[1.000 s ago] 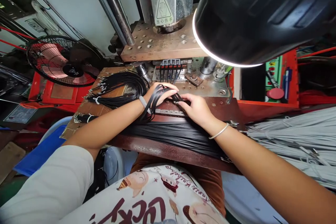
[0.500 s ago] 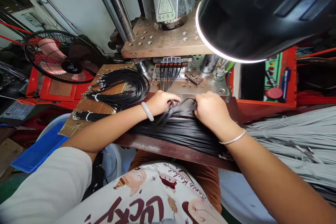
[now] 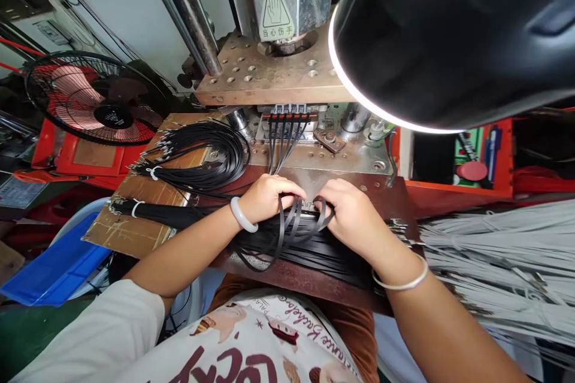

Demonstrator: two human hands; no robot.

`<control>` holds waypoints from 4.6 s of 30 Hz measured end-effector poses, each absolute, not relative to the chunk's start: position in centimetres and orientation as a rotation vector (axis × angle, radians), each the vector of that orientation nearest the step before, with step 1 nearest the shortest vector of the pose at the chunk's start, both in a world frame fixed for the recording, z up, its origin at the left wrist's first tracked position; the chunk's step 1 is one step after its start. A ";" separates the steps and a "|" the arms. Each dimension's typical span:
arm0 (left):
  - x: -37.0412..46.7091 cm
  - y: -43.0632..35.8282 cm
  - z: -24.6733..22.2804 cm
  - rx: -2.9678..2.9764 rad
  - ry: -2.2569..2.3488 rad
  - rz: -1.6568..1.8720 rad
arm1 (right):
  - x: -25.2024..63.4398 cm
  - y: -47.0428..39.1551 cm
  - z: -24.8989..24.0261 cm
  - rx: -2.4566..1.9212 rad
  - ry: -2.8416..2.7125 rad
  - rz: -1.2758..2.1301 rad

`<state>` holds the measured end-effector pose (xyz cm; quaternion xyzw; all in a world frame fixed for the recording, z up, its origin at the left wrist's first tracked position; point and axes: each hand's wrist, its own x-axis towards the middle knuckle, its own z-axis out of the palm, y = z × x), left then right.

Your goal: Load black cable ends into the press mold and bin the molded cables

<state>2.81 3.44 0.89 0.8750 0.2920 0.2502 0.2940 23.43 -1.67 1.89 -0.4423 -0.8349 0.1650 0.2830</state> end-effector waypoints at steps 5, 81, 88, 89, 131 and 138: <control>2.9 3.5 0.4 2.384 0.816 0.708 | 22.5 -2.6 2.1 -1.147 -2.356 0.250; 2.5 1.8 0.9 2.777 0.938 0.822 | 32.7 -5.6 4.3 -1.446 -2.505 -0.252; 2.9 1.2 0.9 2.935 0.949 0.764 | 27.1 -2.5 3.0 -1.439 -1.909 0.145; 2.6 1.3 0.9 2.902 0.953 0.770 | 26.8 -2.1 2.6 -1.382 -1.866 0.269; 1.2 1.4 3.0 2.921 0.927 0.363 | 24.5 -2.7 -0.8 -1.326 -2.358 0.123; 1.3 0.4 2.5 2.951 0.886 0.302 | 24.5 -3.0 -0.7 -1.336 -2.352 0.173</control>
